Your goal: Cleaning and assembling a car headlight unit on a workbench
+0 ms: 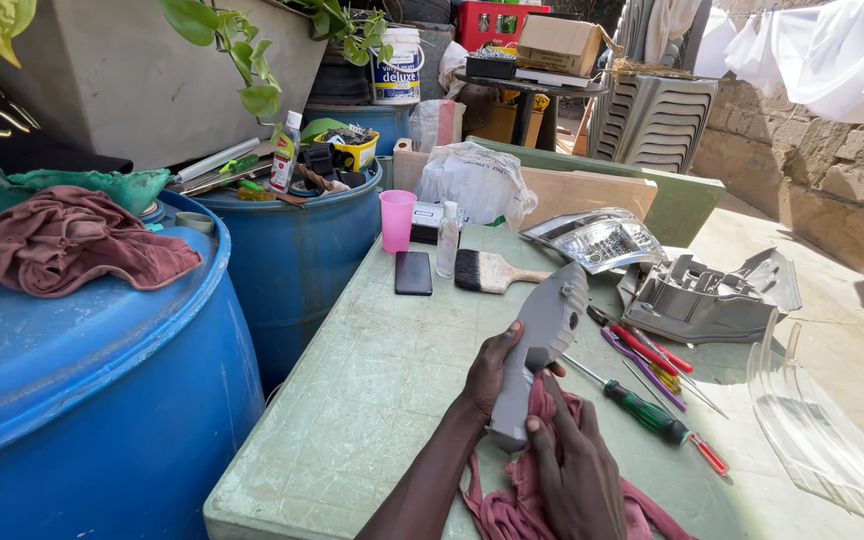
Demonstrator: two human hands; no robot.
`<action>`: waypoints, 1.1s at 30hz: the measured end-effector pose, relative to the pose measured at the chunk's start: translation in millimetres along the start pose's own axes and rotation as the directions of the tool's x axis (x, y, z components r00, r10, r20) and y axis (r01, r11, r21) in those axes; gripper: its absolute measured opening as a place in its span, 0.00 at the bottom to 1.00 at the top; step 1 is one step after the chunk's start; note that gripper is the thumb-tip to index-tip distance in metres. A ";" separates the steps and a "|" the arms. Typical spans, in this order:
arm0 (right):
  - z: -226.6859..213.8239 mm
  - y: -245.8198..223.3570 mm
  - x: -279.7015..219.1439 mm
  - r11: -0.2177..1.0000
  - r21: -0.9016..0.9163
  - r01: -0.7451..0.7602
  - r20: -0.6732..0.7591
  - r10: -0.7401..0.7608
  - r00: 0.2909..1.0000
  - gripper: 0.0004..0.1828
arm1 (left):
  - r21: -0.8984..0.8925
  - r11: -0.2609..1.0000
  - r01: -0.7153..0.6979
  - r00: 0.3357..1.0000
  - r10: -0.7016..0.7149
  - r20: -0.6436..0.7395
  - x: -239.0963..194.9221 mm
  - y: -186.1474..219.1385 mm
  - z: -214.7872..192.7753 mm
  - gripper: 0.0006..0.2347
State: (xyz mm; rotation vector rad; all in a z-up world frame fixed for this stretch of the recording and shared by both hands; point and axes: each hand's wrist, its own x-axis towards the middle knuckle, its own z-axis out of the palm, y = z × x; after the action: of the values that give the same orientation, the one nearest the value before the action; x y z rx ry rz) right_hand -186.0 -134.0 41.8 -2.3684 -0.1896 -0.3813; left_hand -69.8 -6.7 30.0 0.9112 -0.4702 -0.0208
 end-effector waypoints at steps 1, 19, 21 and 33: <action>1.9 5.7 -0.3 1.000 -0.001 -0.003 0.004 0.003 1.000 0.34 | -0.002 1.000 0.003 1.000 -0.003 -0.003 -0.4 -3.1 -2.0 0.25; -18.3 37.3 52.1 0.966 -0.103 0.239 -0.153 -0.253 0.955 0.38 | 0.198 0.978 0.062 0.997 -0.050 -0.067 0.3 -1.6 12.4 0.18; -15.8 40.2 45.9 0.908 -0.317 0.273 0.036 -0.276 0.960 0.34 | 0.415 0.900 -0.135 0.991 0.120 0.062 -6.9 -0.1 7.2 0.12; -34.1 16.2 54.8 0.967 -0.015 0.253 -0.401 -0.237 0.885 0.29 | 0.490 0.842 0.225 0.965 -0.124 -0.231 -32.5 36.9 54.6 0.24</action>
State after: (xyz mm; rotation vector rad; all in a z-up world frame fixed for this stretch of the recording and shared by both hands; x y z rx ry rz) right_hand -137.8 -167.5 73.0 -2.1761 -0.3004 -0.9652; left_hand -127.5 -18.2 74.1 1.4695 -0.2072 0.0267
